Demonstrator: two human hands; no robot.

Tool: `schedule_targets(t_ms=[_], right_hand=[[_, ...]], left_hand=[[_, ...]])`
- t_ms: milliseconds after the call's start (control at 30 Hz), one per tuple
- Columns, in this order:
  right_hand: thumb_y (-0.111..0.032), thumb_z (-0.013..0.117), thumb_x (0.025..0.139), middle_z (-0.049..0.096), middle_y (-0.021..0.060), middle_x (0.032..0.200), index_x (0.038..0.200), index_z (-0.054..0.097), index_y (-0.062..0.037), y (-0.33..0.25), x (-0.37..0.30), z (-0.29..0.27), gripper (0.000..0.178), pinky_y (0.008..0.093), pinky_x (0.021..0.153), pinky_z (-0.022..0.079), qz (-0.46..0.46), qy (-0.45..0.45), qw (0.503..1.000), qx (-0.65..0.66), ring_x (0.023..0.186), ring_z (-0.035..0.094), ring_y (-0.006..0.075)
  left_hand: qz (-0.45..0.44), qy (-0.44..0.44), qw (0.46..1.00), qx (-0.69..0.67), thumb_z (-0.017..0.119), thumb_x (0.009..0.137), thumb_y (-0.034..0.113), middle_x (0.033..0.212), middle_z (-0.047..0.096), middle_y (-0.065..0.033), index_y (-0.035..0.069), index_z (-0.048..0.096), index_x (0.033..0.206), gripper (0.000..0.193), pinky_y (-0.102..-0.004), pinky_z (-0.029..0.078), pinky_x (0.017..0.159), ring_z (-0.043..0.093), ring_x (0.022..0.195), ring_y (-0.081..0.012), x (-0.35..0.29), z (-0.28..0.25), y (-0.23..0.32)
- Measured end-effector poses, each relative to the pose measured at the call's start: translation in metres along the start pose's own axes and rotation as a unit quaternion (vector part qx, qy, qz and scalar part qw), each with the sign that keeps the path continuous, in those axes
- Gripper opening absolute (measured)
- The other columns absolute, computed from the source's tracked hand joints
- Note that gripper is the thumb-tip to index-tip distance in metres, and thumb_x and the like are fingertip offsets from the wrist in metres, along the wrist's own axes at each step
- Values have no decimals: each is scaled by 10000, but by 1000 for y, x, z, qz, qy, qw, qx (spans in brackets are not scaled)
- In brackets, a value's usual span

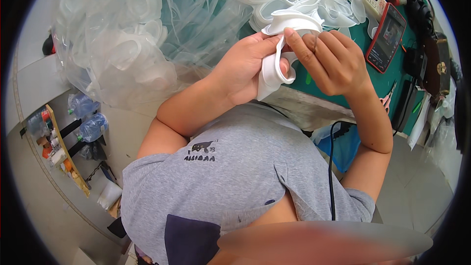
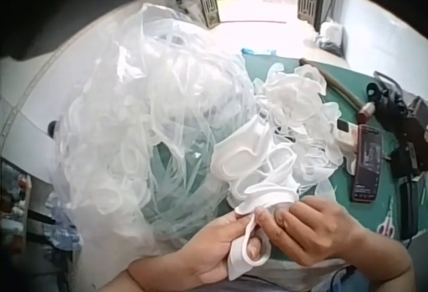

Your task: Inspecting and assembling white plastic product components using a trimming tool and scissors.

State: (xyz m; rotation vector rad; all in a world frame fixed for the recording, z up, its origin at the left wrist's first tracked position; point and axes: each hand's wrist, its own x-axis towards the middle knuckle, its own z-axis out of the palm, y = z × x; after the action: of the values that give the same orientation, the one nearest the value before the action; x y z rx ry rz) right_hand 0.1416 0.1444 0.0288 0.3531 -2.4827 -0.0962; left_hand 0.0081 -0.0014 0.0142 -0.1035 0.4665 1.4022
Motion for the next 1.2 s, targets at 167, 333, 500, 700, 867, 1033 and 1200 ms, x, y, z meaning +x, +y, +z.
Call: schedule_targets(t_ms=[167,333,500,700,867,1033,1200], right_hand=[[-18,675,722,493,14,656,1081,665,27,0,0,-1,362,260,525,454,10,7,1000,12,580,498,131],[68,687,736,598,47,667,1019,667,42,12,-7,-10,285,246,532,469,108,52,985,128,554,556,140],[27,646,829,677,39,755,1039,670,15,16,-10,-21,211,177,583,463,374,175,875,252,647,596,49],[-114,626,904,606,-11,709,922,653,24,26,-27,-27,141,157,528,359,432,163,863,206,578,468,16],[-127,716,842,563,-36,644,887,669,-23,31,-38,-19,123,164,503,331,483,118,849,177,543,432,12],[-154,723,833,577,-10,637,919,679,-24,35,-34,-15,163,181,523,371,453,43,886,88,533,442,33],[-116,763,775,623,11,767,958,683,-21,41,-54,-11,222,199,550,393,502,-9,855,130,610,465,53]], left_hand=[[33,34,996,76,429,1002,175,953,609,-71,14,482,1171,239,-274,506,589,582,588,-113,-2,1,-1],[-38,-56,998,11,383,1015,183,1003,613,-115,5,423,1270,314,-210,472,525,547,529,-57,2,-11,7],[-40,-67,992,-103,338,1018,168,1216,549,-192,13,374,1337,357,-165,438,484,508,492,-13,-4,-2,17],[-46,-106,986,-118,312,1018,159,1310,478,-227,14,358,1353,368,-149,436,469,490,482,1,-7,-10,20],[-31,-101,988,-115,312,1018,160,1315,471,-232,14,369,1345,362,-149,443,473,486,483,3,-7,-10,19],[-58,-151,972,-171,312,1016,145,1317,487,-187,29,406,1325,343,-191,436,481,472,489,-24,-6,-21,24],[-74,-227,945,-224,303,1004,108,1109,604,-133,23,392,1325,344,-232,409,476,416,455,-83,-5,-33,32]])
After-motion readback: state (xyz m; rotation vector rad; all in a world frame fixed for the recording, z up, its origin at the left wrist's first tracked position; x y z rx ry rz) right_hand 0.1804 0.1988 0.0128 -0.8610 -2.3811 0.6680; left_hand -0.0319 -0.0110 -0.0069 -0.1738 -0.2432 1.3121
